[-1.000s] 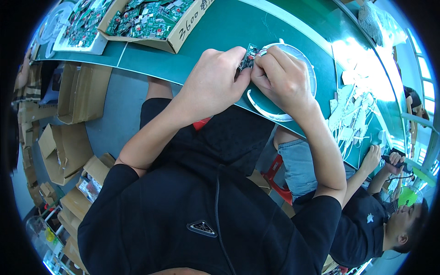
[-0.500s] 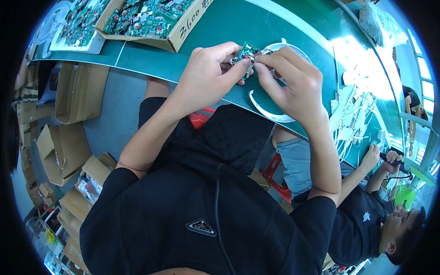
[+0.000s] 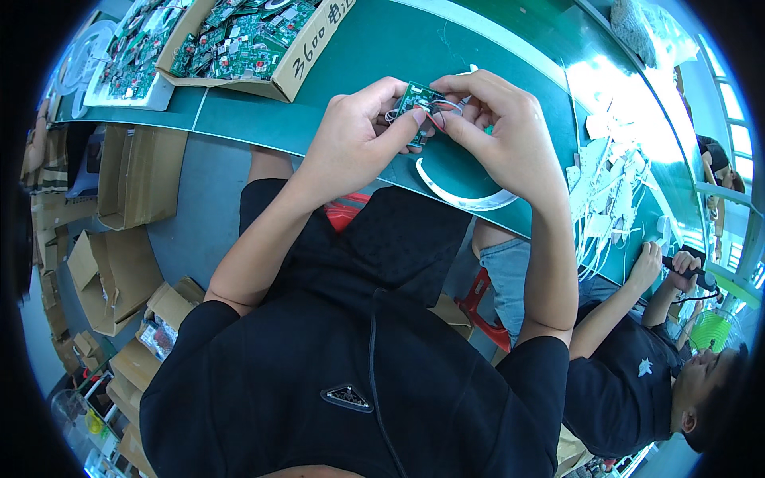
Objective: The person assembles electronic components by hand, connecting wires to circuit boards.
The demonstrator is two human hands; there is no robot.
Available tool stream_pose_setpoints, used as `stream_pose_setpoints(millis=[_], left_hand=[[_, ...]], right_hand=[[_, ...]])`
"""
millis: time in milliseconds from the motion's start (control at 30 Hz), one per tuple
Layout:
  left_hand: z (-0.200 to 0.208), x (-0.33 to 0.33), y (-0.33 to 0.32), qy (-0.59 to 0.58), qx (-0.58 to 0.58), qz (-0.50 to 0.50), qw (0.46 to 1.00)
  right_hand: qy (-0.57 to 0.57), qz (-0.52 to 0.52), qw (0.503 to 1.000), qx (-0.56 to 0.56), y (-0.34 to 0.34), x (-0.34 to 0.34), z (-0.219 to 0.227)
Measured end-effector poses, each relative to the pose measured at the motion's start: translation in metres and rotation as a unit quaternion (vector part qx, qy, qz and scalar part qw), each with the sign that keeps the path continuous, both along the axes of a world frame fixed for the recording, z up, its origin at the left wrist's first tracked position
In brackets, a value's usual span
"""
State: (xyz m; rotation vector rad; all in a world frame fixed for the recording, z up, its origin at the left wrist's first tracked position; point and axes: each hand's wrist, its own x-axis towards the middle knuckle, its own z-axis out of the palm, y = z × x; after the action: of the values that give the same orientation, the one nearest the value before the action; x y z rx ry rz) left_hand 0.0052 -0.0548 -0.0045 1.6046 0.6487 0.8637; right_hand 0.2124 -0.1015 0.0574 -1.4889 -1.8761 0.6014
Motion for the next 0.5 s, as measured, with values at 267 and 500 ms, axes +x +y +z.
stream_pose_setpoints(millis=[267,500], left_hand=[[-0.004,0.003,-0.003,0.023,0.071,0.05,0.996],[0.001,0.007,-0.006,0.02,0.124,0.104,0.987]], right_hand=[[0.035,-0.002,0.998,-0.044,0.002,0.001,-0.008],[0.118,0.013,0.987,-0.106,0.006,0.002,-0.009]])
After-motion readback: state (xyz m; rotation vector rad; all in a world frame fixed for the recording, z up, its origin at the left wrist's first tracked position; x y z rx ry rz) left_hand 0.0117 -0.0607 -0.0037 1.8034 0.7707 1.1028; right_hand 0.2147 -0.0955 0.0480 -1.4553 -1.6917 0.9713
